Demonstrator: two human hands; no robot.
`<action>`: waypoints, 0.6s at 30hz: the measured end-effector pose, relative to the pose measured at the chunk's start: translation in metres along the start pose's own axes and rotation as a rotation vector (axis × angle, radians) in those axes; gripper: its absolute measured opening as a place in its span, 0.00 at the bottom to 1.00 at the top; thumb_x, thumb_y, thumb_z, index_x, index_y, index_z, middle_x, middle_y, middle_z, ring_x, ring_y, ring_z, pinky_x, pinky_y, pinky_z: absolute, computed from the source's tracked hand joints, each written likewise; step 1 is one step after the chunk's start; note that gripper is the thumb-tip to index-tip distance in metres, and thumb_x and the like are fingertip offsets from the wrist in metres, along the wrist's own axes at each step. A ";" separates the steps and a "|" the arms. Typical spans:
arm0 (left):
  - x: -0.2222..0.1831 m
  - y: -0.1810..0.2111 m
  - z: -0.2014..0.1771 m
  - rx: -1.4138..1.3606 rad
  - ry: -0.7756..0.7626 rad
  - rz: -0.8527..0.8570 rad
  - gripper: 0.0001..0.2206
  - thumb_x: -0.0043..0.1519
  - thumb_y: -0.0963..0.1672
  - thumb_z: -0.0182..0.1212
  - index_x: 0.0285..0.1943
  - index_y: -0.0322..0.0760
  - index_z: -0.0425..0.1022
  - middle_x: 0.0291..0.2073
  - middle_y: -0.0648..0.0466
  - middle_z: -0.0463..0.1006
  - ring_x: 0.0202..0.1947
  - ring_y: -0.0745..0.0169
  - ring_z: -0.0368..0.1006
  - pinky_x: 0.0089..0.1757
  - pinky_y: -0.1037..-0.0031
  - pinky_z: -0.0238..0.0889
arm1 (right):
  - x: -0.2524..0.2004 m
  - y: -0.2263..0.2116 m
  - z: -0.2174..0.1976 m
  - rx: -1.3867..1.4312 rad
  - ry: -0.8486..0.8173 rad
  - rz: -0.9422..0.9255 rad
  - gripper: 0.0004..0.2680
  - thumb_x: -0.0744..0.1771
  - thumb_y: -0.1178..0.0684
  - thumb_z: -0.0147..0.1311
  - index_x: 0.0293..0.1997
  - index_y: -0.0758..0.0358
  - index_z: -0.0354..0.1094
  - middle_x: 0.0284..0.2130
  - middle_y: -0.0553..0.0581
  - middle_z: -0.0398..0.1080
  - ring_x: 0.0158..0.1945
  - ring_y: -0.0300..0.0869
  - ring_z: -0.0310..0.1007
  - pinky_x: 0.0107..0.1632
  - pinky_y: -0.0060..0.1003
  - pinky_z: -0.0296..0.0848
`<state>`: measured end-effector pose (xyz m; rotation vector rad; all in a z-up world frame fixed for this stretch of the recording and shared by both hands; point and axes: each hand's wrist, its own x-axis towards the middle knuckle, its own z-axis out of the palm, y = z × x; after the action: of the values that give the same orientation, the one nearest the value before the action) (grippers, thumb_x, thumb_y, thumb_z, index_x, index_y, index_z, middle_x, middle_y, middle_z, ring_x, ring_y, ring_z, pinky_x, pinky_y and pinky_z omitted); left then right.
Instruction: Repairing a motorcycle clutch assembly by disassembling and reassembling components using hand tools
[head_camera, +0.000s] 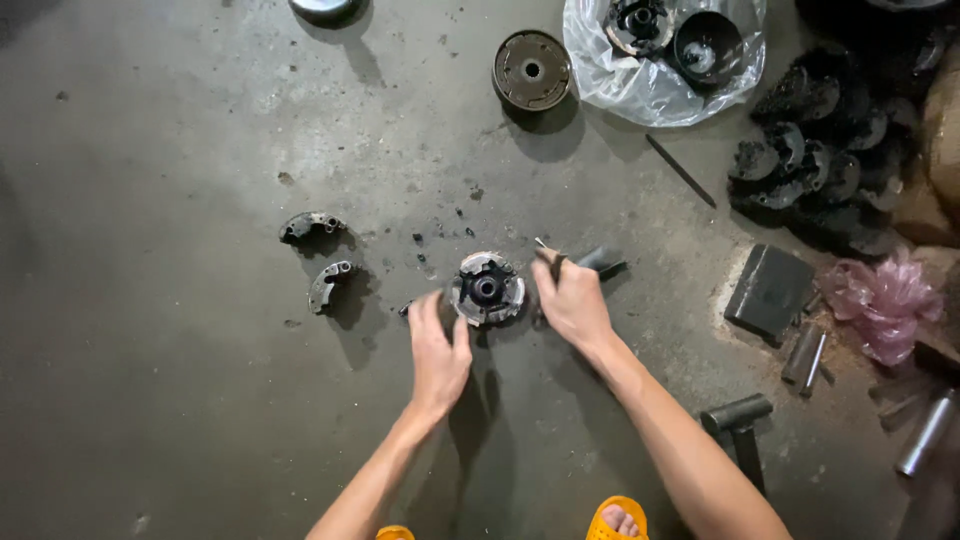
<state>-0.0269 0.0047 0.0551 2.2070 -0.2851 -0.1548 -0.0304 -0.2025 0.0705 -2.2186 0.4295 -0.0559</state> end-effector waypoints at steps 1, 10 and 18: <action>-0.010 0.003 -0.001 -0.222 -0.036 -0.332 0.26 0.62 0.40 0.61 0.67 0.18 0.60 0.51 0.29 0.71 0.54 0.28 0.73 0.52 0.51 0.72 | 0.002 0.007 0.002 -0.024 -0.105 0.102 0.10 0.68 0.52 0.50 0.45 0.66 0.77 0.34 0.73 0.77 0.46 0.65 0.76 0.47 0.60 0.71; 0.047 -0.037 0.000 -0.392 -0.035 -0.192 0.18 0.63 0.38 0.55 0.64 0.26 0.73 0.51 0.33 0.80 0.56 0.36 0.76 0.56 0.54 0.70 | -0.063 0.012 0.025 0.181 -0.361 0.290 0.11 0.66 0.54 0.54 0.50 0.63 0.79 0.40 0.68 0.80 0.50 0.58 0.79 0.52 0.53 0.74; 0.032 -0.076 -0.047 0.078 0.105 0.121 0.08 0.60 0.41 0.65 0.48 0.42 0.81 0.35 0.55 0.79 0.36 0.58 0.77 0.38 0.71 0.73 | -0.059 0.025 0.013 0.193 -0.459 0.380 0.09 0.66 0.51 0.56 0.42 0.61 0.82 0.35 0.64 0.82 0.45 0.46 0.81 0.51 0.48 0.73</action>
<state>0.0253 0.0767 0.0224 2.2590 -0.3705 0.0394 -0.0901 -0.1882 0.0500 -1.8522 0.5505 0.5785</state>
